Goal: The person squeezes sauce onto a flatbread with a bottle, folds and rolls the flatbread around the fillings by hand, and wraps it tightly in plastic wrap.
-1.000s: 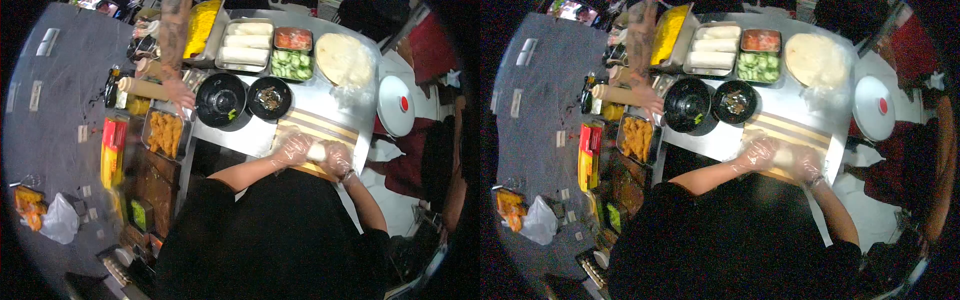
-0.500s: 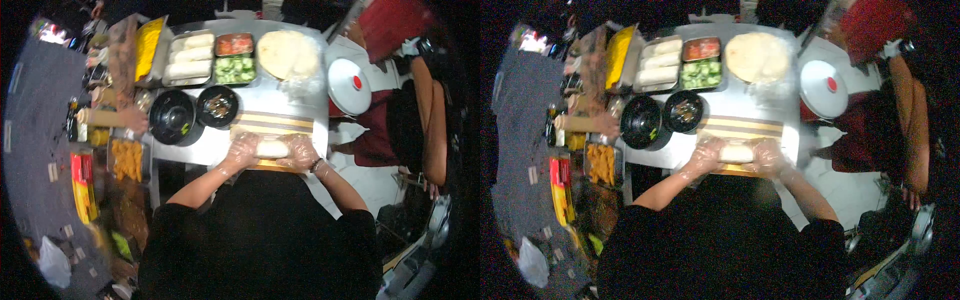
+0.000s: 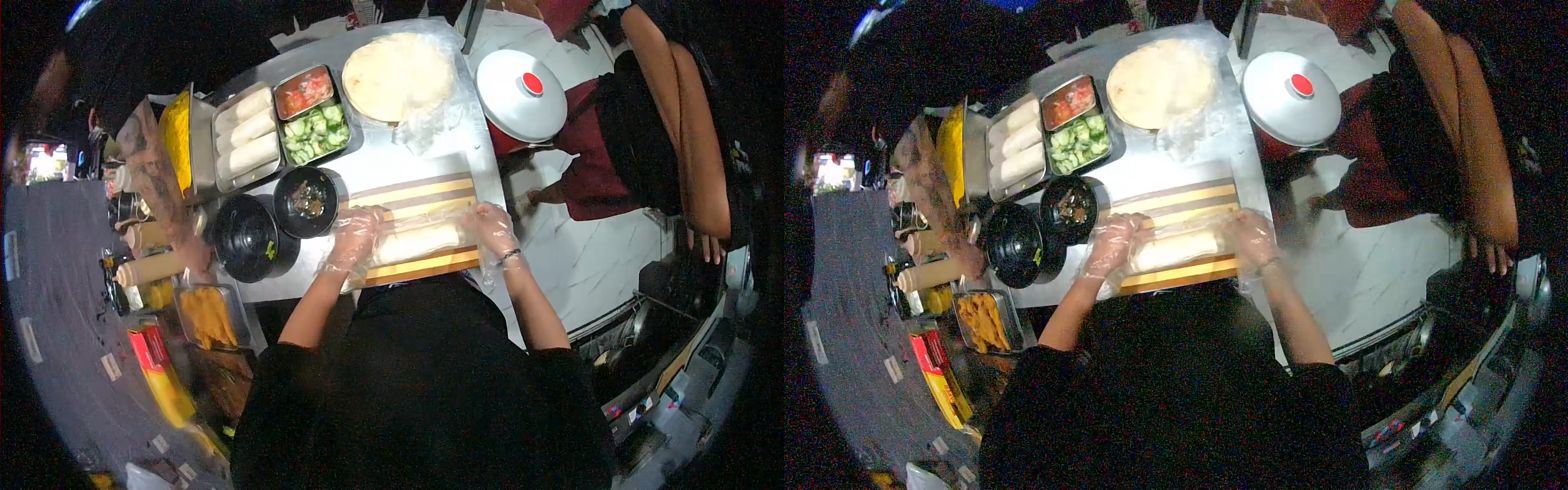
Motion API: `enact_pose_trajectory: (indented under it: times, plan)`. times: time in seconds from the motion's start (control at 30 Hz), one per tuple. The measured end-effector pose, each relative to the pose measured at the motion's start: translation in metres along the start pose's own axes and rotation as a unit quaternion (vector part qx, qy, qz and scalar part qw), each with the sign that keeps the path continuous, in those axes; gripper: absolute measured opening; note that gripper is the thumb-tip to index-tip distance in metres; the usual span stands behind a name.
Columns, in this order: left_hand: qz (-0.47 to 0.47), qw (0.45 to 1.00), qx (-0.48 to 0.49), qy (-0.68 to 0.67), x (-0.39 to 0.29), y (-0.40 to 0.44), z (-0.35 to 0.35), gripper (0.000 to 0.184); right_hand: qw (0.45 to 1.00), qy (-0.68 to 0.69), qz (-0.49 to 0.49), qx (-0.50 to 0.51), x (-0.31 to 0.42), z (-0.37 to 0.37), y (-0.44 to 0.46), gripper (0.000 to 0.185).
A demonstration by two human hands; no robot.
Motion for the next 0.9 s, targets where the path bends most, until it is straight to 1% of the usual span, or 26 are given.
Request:
enact_pose_trajectory:
  times: [0.03,0.07,0.1,0.13,0.17,0.23,0.27,0.33,0.37,0.43,0.47,0.53,0.57,0.63,0.67,0.73,0.77,0.8,0.83,0.87,0.9]
  plan:
    - [0.019,0.999,-0.042,-0.019,-0.001,-0.001,-0.001,0.018,0.996,0.079,0.037,0.008,-0.002,0.001,-0.001,0.023]
    - [0.021,0.999,-0.04,-0.019,-0.003,-0.001,-0.004,0.018,0.996,0.08,0.039,0.008,-0.005,0.002,-0.002,0.023]
    - [-0.021,0.995,-0.057,-0.076,0.003,-0.003,-0.01,0.015,0.976,0.217,0.007,-0.013,-0.008,0.002,-0.005,0.019]
    - [-0.064,0.986,-0.075,-0.133,0.008,-0.005,-0.015,0.013,0.936,0.349,-0.025,-0.033,-0.01,0.001,-0.008,0.016]
    - [-0.065,0.986,-0.073,-0.134,0.009,-0.004,-0.016,0.013,0.936,0.349,-0.024,-0.032,-0.013,0.003,-0.009,0.016]
    - [-0.034,0.974,-0.195,-0.114,0.007,-0.005,-0.034,0.01,0.955,0.283,-0.048,-0.077,-0.017,0.0,-0.011,0.022]
    - [-0.037,0.974,-0.192,-0.115,0.006,-0.003,-0.035,0.01,0.956,0.282,-0.044,-0.074,-0.025,0.007,-0.01,0.022]
    - [-0.073,0.982,-0.155,-0.08,0.007,0.005,-0.032,0.012,0.916,0.344,-0.151,-0.139,-0.027,0.008,-0.012,0.03]
    - [-0.076,0.982,-0.155,-0.081,0.009,0.009,-0.031,0.012,0.917,0.344,-0.151,-0.137,-0.021,0.007,-0.014,0.03]
    - [-0.047,0.983,-0.174,-0.035,0.008,0.016,-0.031,0.015,0.938,0.325,-0.06,-0.101,0.0,0.005,-0.021,0.034]
    - [-0.048,0.983,-0.174,-0.036,0.003,0.018,-0.035,0.015,0.939,0.325,-0.059,-0.099,0.015,0.0,-0.021,0.034]
    - [-0.125,0.989,-0.066,-0.039,0.0,0.023,-0.035,0.021,0.93,0.357,-0.077,-0.046,0.043,-0.002,-0.013,0.028]
    - [-0.125,0.989,-0.065,-0.04,0.001,0.024,-0.031,0.021,0.93,0.357,-0.075,-0.047,0.033,0.003,-0.004,0.028]
    - [-0.085,0.991,-0.104,-0.023,-0.001,0.026,-0.027,0.023,0.865,0.487,-0.116,-0.04,0.011,0.014,0.012,0.018]
    - [-0.085,0.991,-0.102,-0.023,-0.001,0.028,-0.03,0.023,0.865,0.487,-0.115,-0.04,0.011,0.015,0.015,0.018]
    - [-0.122,0.992,-0.015,-0.03,0.004,0.032,-0.023,0.024,0.928,0.359,-0.092,-0.049,0.011,0.016,0.022,0.008]
    - [-0.122,0.992,-0.014,-0.031,0.006,0.031,-0.02,0.024,0.928,0.358,-0.091,-0.049,0.009,0.016,0.025,0.008]
    - [-0.065,0.994,-0.087,-0.014,0.001,0.03,-0.026,0.026,0.956,0.26,-0.115,-0.076,0.011,0.013,0.027,0.01]
    - [-0.007,0.987,-0.159,0.003,-0.005,0.026,-0.031,0.03,0.972,0.159,-0.137,-0.102,0.013,0.011,0.028,0.013]
    - [-0.008,0.987,-0.159,0.003,-0.013,0.022,-0.035,0.03,0.973,0.158,-0.137,-0.102,0.017,0.011,0.027,0.013]
    - [-0.007,0.988,-0.153,0.014,-0.03,0.014,-0.041,0.034,0.973,0.173,-0.105,-0.106,0.021,0.012,0.025,0.012]
Point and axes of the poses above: each hand's wrist, its own y-axis towards the middle knuckle, its own z-axis out of the palm, x = y × z, the point moved 7 cm from there along y, towards the middle knuckle, and after that the axes turned 2 degrees about -y, right-handed, at the moved point
